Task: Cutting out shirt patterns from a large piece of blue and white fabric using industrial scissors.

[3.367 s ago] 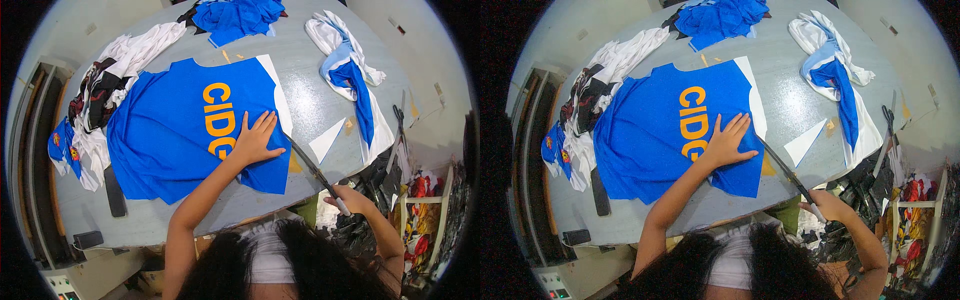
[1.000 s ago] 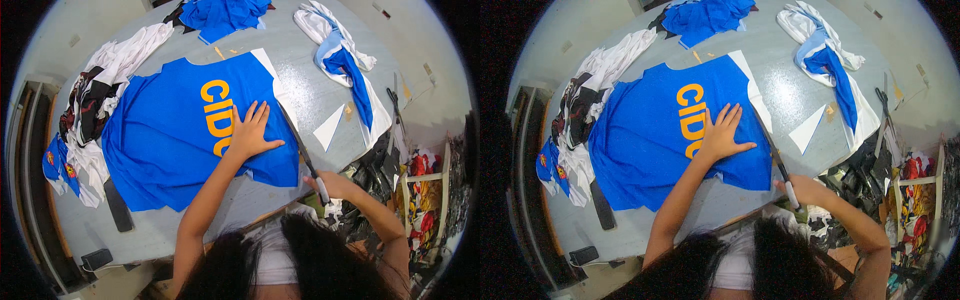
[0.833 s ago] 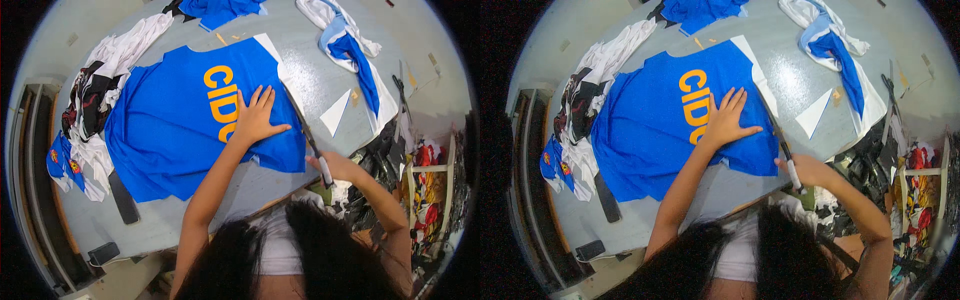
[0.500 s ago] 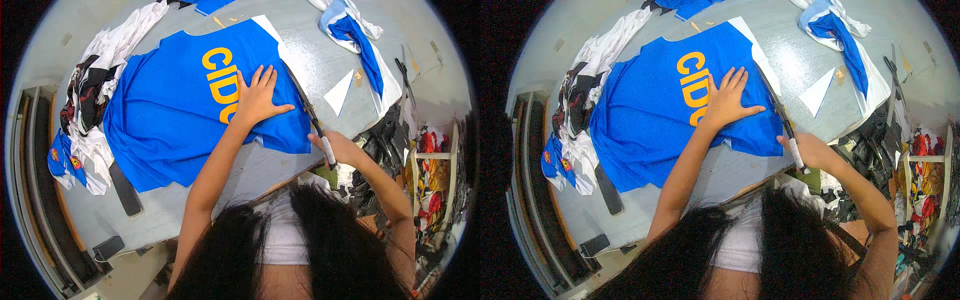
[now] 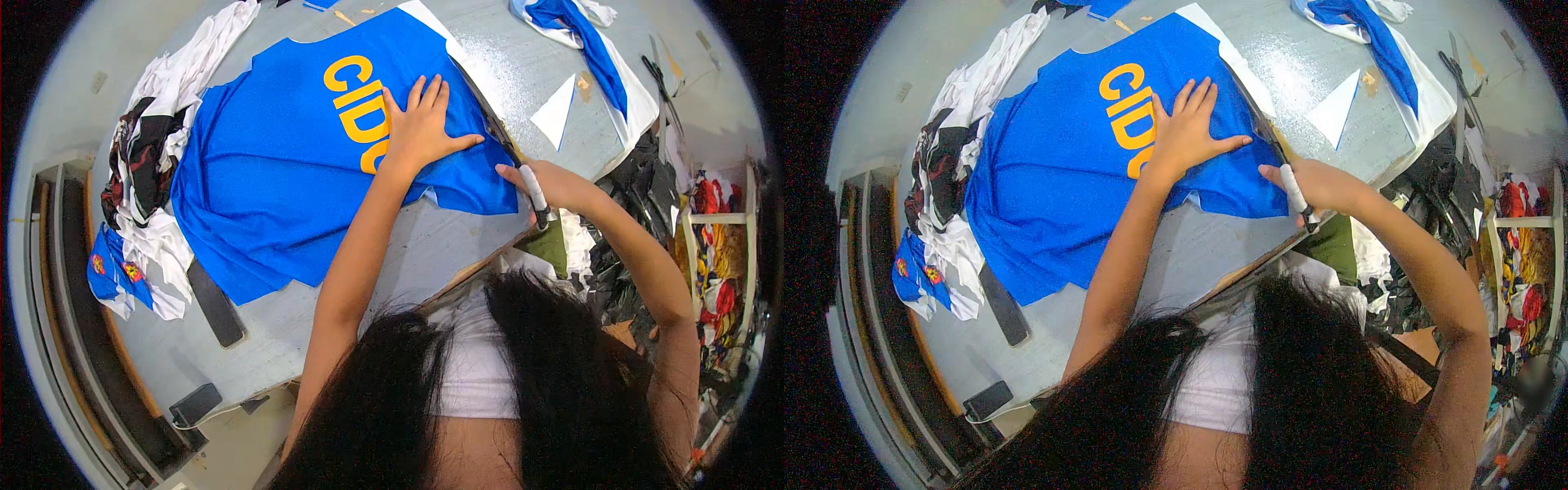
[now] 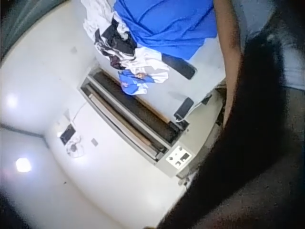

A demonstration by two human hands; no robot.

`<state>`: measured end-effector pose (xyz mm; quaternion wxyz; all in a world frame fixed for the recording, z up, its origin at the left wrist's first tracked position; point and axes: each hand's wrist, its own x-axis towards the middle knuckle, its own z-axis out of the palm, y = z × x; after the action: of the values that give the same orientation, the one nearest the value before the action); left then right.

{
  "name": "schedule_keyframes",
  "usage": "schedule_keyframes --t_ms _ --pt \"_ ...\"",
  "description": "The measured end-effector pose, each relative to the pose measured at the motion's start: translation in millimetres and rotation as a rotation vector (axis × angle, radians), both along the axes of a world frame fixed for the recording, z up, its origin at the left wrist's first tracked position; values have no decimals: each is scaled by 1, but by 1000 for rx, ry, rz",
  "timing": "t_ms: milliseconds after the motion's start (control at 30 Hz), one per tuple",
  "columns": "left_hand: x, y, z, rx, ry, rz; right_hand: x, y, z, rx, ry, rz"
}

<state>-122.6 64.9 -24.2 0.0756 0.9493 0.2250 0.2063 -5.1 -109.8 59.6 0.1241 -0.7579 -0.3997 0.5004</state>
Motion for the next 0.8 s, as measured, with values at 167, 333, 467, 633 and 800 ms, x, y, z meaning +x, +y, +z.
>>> schedule_keyframes --t_ms 167,333,467,633,800 --pt "1 0 4 -7 3 4 9 -3 -7 111 -72 231" --pt "1 1 1 25 17 -1 5 15 -3 -115 104 -9" --pt "1 0 2 8 29 1 8 16 -10 373 87 250" --pt "1 0 5 -5 45 -1 8 15 -12 227 25 293" --pt "3 6 6 -83 -51 3 1 26 0 -70 256 -142"
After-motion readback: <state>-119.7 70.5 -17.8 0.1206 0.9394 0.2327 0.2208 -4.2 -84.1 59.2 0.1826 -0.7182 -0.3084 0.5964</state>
